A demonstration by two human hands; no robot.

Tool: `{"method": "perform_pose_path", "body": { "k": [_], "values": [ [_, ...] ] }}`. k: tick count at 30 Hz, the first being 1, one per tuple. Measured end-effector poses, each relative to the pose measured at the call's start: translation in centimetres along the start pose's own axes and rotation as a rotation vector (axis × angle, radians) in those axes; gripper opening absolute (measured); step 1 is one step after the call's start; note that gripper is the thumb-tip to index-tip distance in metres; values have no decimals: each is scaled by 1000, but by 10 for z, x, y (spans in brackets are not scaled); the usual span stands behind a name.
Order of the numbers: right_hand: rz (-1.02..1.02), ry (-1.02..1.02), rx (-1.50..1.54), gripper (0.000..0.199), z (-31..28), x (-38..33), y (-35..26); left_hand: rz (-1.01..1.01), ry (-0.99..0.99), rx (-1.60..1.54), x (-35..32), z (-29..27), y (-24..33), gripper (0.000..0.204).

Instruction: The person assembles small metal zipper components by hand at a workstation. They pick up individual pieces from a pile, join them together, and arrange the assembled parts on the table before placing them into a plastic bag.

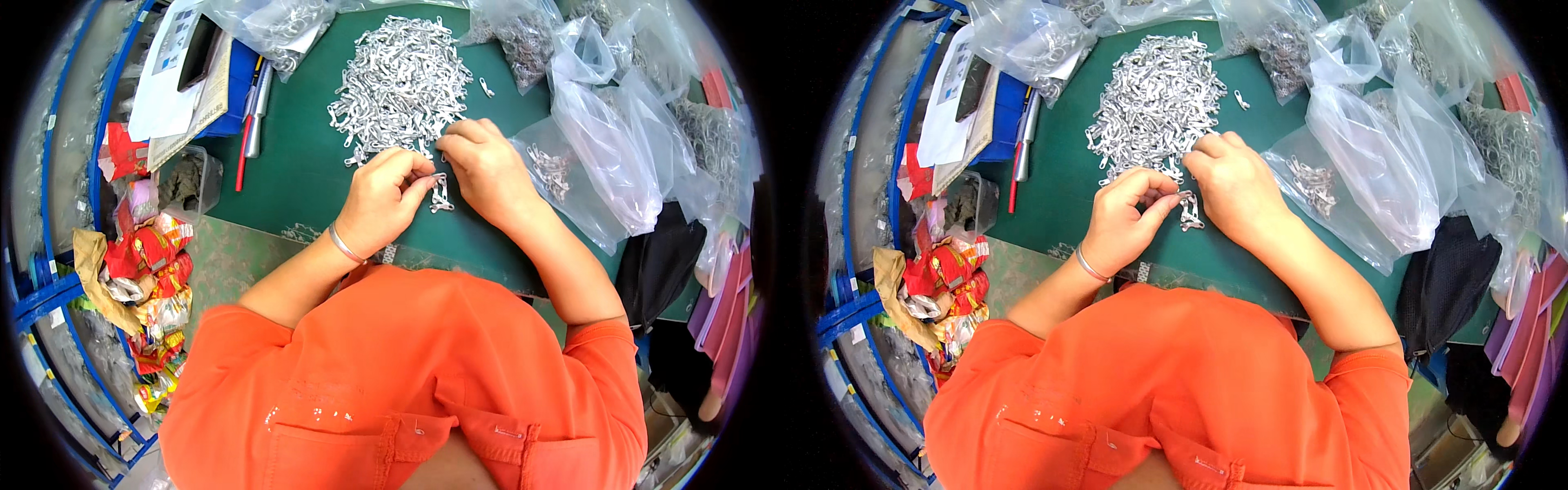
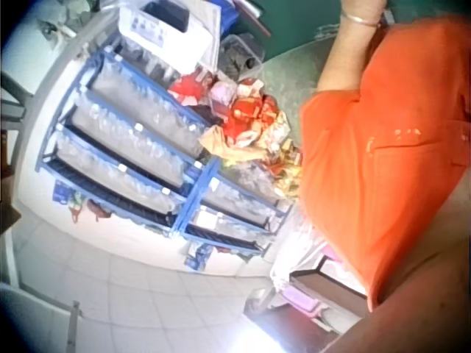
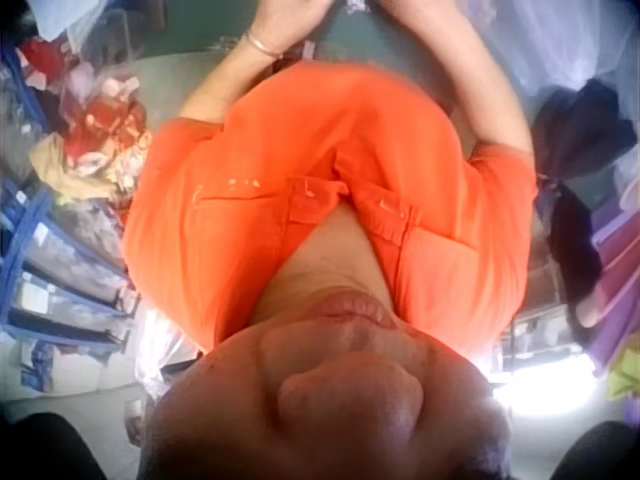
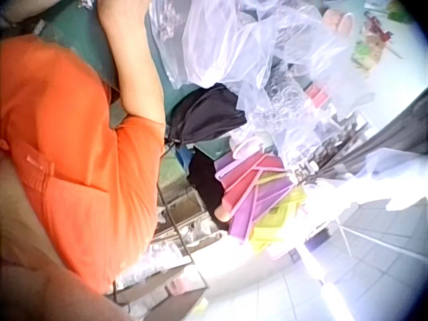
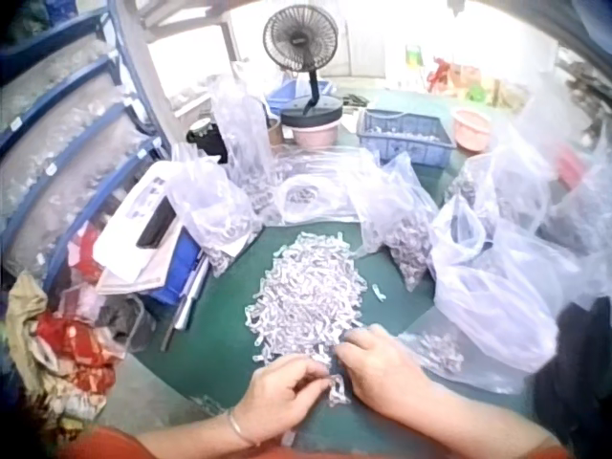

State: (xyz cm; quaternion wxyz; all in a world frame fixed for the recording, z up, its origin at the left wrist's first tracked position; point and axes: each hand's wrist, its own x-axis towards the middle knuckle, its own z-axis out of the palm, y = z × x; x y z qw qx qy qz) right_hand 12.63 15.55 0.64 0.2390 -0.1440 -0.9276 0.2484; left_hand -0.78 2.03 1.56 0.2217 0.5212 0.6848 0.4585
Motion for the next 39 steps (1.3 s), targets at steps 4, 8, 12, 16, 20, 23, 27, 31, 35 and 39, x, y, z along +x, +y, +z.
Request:
{"method": "perform_pose_path", "body": {
  "k": [4,8,12,16,20,23,27,31,35,39],
  "values": [
    [20,-11,3,18,4,-3,9,17,-21,39,-1,-5,-2,10],
    [91,-52,24,12,-6,-13,14,114,-46,71,6,2,-2,11],
    [259,6,160,11,-25,-22,7,271,-50,152,18,15,-7,11],
    [360,-54,180,13,-60,-43,1,280,-47,164,15,8,-7,11],
    [416,-94,229,10,-59,-62,-6,246,-116,186,6,3,-6,14],
    [388,-60,173,10,-48,-65,-4,238,-142,183,3,3,-8,16],
    [319,-11,154,9,-46,-50,-9,209,-125,175,-2,-1,-6,16],
    [52,-18,78,16,-19,-21,-12,187,-114,213,-8,0,-6,14],
    [-12,-117,63,17,1,-10,-1,173,-125,225,-9,-1,-9,13],
    [46,-122,65,19,-8,-11,-2,170,-102,186,-10,-2,-11,11]
  ]
}}
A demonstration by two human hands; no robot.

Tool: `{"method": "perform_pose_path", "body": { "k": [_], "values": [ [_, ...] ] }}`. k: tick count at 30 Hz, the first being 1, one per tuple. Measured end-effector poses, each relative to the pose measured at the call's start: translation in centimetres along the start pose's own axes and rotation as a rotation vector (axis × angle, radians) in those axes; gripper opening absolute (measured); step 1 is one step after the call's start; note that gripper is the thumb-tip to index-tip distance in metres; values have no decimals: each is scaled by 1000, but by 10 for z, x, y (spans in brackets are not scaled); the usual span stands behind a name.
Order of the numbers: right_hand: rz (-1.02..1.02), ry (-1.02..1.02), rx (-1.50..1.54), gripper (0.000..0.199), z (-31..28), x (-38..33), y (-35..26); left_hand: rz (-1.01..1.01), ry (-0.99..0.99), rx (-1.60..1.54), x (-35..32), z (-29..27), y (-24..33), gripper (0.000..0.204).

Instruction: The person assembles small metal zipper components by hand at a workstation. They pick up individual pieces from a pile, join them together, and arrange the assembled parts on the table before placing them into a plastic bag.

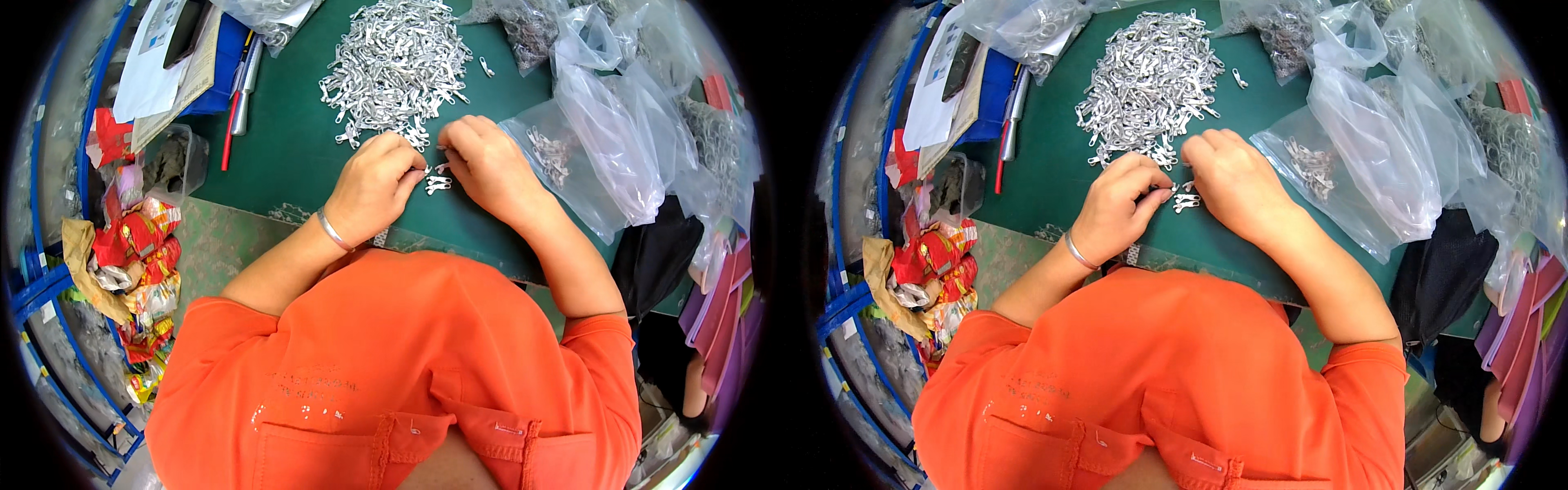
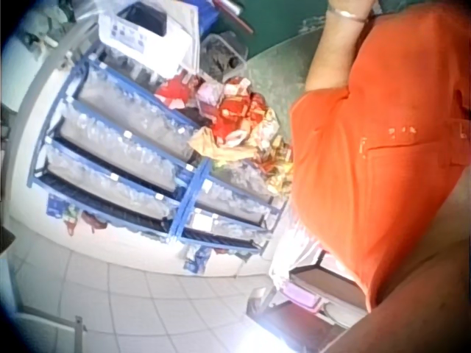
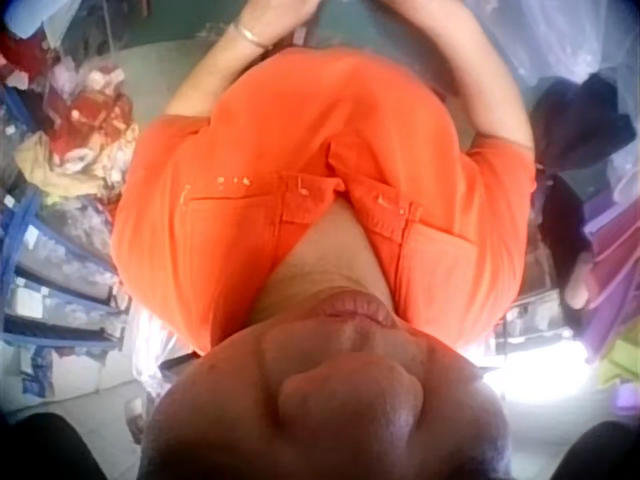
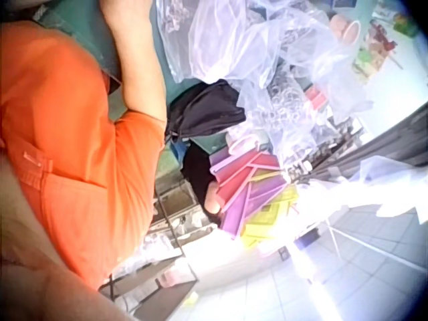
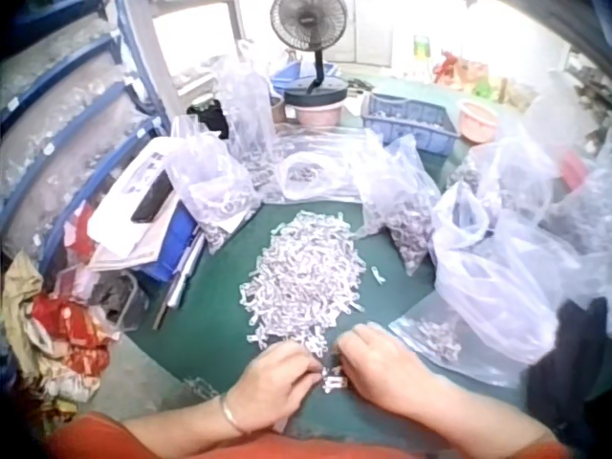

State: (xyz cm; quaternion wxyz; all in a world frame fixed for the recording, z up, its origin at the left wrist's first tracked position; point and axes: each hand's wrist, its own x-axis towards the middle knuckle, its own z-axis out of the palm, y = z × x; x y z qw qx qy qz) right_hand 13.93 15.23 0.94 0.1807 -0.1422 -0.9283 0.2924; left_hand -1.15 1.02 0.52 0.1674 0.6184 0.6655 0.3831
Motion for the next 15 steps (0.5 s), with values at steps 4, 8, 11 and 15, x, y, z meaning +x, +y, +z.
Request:
{"method": "perform_pose_path", "body": {
  "k": [4,8,11,15],
  "values": [
    [179,52,150,21,-37,-16,-2,-5,38,-34,3,-3,3,11],
    [562,161,450,14,-57,-59,2,28,21,-54,7,-2,4,13],
    [674,162,454,14,-48,-79,-9,76,-32,16,15,3,11,17],
    [567,117,373,12,-32,-88,-18,71,-44,109,19,15,8,14]
  ]
}}
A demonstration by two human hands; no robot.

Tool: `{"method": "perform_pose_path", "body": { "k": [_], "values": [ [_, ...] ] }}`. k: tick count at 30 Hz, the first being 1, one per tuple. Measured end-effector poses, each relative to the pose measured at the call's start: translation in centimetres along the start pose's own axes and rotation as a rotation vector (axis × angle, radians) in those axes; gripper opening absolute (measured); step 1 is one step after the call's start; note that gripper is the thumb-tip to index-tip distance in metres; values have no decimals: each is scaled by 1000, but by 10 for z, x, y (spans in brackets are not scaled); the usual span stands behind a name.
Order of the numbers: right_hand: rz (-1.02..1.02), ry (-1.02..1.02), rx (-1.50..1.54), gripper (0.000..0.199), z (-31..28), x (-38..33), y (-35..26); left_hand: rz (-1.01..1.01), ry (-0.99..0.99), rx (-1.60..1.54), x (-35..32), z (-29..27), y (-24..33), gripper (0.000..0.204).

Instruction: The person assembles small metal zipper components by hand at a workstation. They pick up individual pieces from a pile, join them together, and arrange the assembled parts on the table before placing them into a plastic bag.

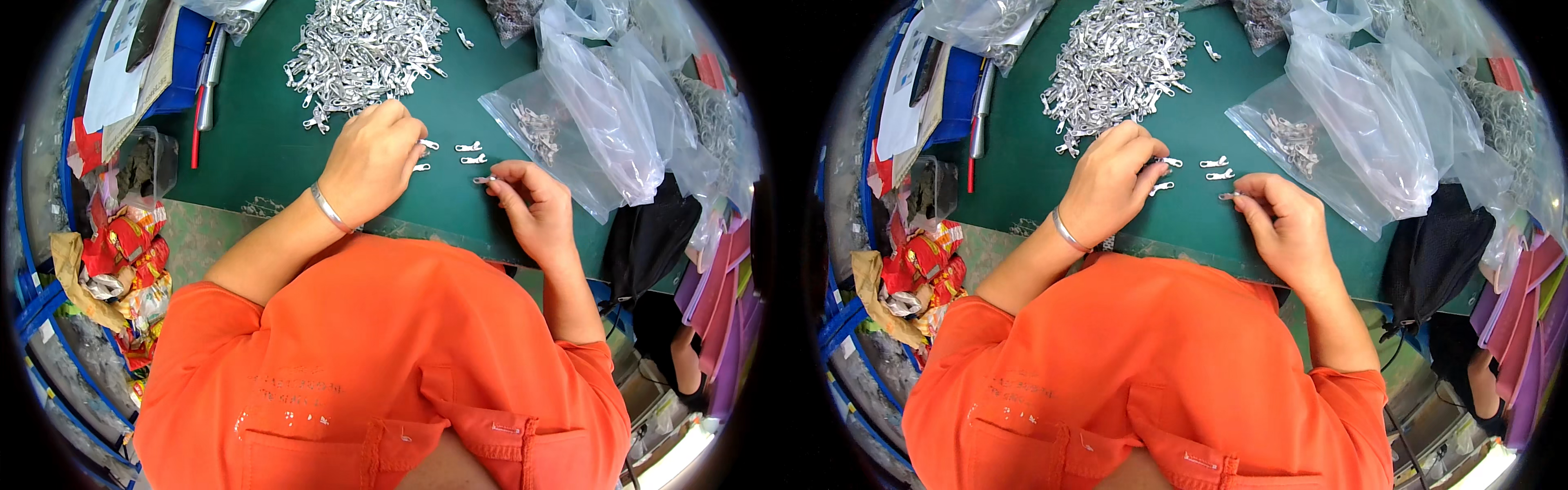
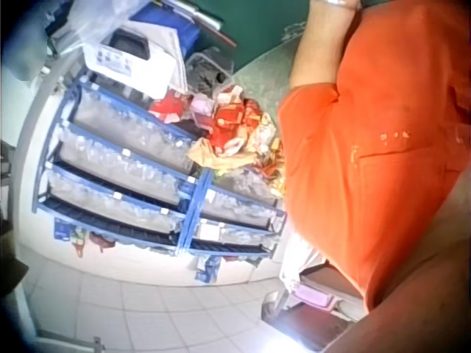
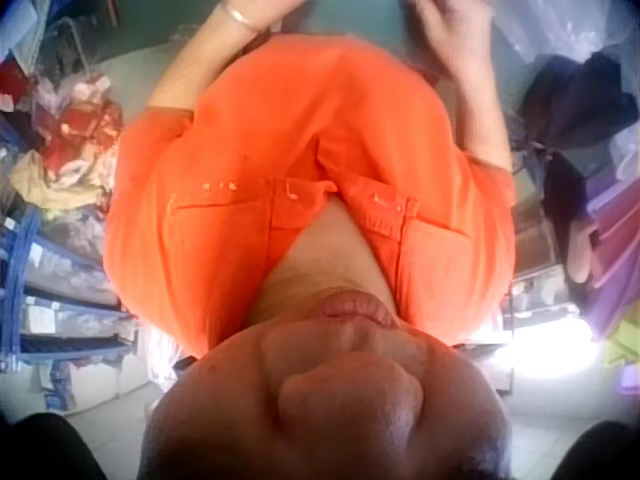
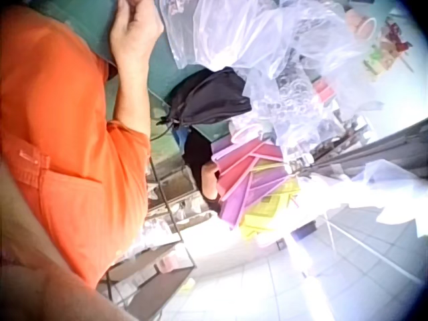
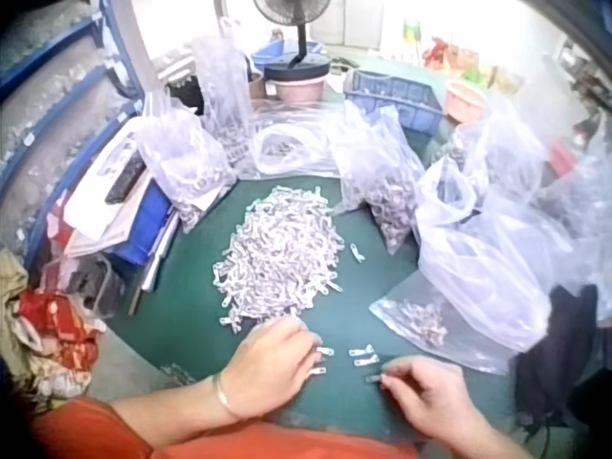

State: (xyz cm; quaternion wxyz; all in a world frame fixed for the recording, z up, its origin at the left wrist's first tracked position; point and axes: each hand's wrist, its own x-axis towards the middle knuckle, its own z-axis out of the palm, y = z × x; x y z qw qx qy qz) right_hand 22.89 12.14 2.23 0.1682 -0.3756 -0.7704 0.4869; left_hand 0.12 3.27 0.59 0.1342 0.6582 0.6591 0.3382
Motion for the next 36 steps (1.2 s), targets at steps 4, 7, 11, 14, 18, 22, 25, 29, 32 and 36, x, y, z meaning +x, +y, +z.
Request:
{"method": "perform_pose_path", "body": {
  "k": [4,7,11,14,18,22,25,29,32,36],
  "values": [
    [-259,92,-216,12,14,10,0,6,-4,9,2,-1,0,11],
    [-274,143,-222,12,9,11,1,-7,1,-14,1,-3,0,12],
    [-241,242,-233,12,-5,10,5,-24,33,-120,-3,-4,4,12],
    [-249,232,-198,12,-3,8,1,64,33,-123,-1,2,4,13],
    [-285,181,-176,12,9,10,-8,137,44,-44,4,7,5,13],
    [-350,164,-213,13,13,18,-11,59,155,-104,5,-5,-7,12],
    [-476,94,-249,17,20,33,-13,-18,154,-83,0,-15,-9,13],
    [-594,-22,-327,25,39,49,-16,-3,80,-95,-6,-17,-1,13],
    [-587,-64,-378,31,40,50,-17,10,-8,-63,-13,-11,0,15],
    [-448,41,-194,28,21,45,-24,27,-52,-41,-17,-9,1,15]
  ]
}}
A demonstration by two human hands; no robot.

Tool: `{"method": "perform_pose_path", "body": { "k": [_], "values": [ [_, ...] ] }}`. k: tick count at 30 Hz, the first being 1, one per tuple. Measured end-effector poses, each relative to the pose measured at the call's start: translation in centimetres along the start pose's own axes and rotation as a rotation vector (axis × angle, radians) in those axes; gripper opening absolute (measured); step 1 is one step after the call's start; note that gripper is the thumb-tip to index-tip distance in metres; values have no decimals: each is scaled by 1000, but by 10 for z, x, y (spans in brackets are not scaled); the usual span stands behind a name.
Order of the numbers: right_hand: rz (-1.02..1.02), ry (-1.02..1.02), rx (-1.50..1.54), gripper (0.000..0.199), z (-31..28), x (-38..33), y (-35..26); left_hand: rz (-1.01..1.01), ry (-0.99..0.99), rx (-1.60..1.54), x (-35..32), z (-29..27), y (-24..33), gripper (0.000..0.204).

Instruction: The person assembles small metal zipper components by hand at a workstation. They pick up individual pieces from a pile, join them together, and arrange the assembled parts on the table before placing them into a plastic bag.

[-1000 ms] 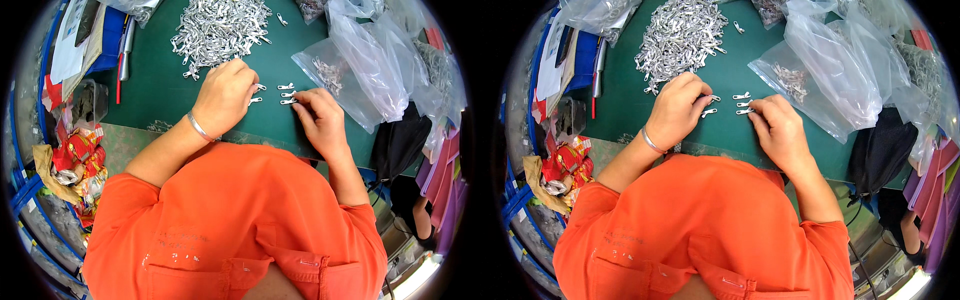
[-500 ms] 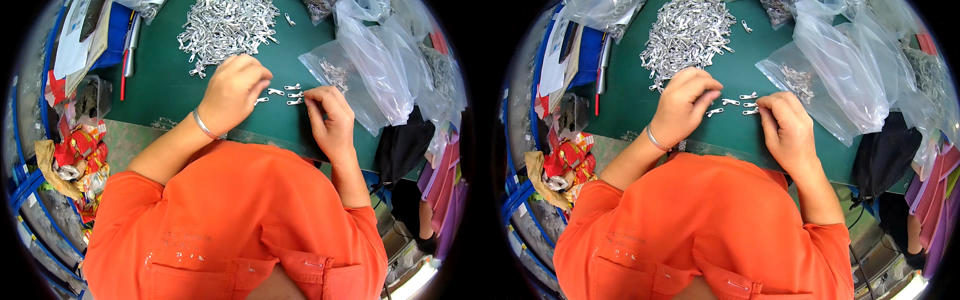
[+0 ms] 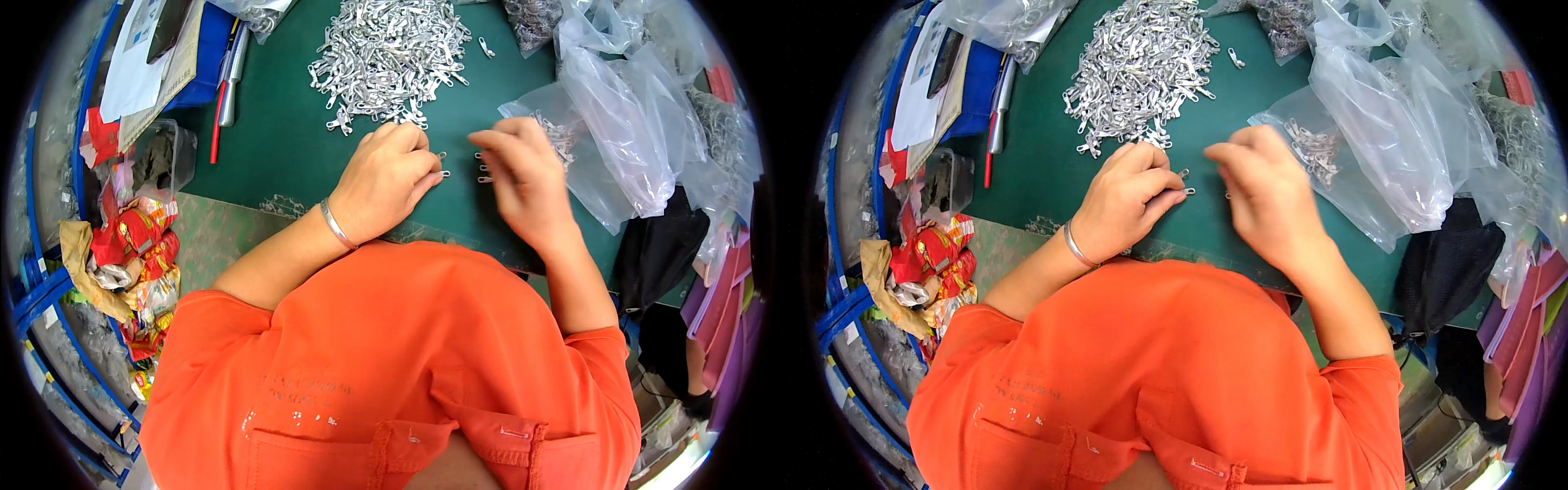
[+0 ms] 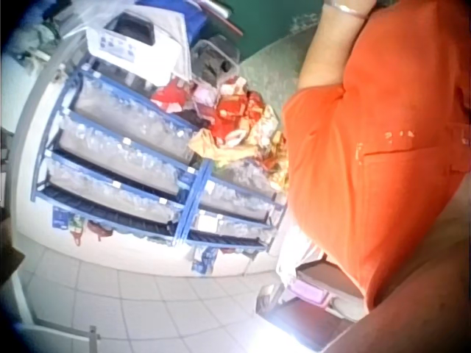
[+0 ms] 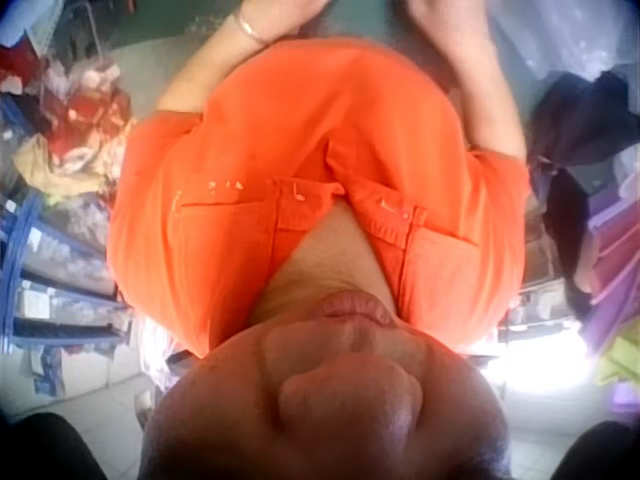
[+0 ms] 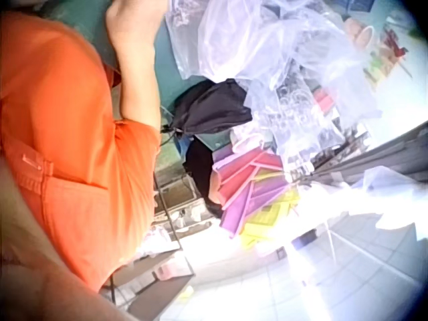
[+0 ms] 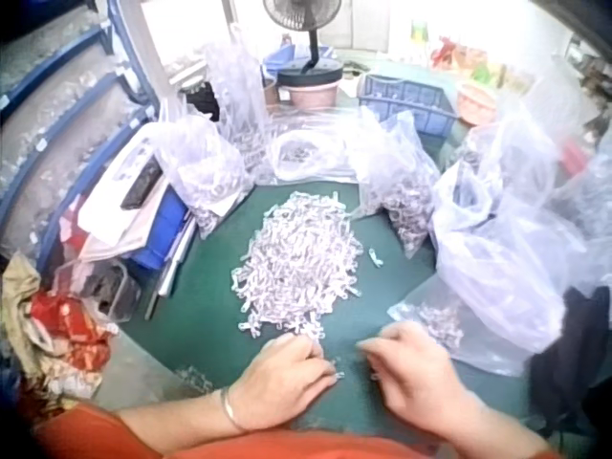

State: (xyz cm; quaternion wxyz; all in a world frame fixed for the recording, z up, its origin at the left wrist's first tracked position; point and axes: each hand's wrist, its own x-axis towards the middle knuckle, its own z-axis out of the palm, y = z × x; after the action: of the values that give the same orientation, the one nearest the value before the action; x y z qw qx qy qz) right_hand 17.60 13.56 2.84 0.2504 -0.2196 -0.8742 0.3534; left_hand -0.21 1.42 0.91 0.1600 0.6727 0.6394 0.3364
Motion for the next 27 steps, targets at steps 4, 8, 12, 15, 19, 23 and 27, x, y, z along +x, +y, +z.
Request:
{"method": "perform_pose_path", "body": {
  "k": [4,8,12,15,19,23,27],
  "values": [
    [406,51,242,12,-28,-19,5,22,-40,18,3,-3,2,15],
    [364,-48,147,8,-27,-45,1,47,-85,16,5,-3,2,16],
    [274,25,52,12,-8,-52,1,56,-16,-25,6,-1,4,17],
    [192,97,6,13,-5,-49,5,15,73,-106,7,0,7,16],
    [226,183,-17,11,-19,-47,13,-41,74,-199,2,0,10,15],
    [129,138,-14,14,-17,-48,11,164,-51,-160,2,9,9,14],
    [12,50,-69,18,-2,-51,8,146,-26,-125,6,9,11,12]
  ]
}}
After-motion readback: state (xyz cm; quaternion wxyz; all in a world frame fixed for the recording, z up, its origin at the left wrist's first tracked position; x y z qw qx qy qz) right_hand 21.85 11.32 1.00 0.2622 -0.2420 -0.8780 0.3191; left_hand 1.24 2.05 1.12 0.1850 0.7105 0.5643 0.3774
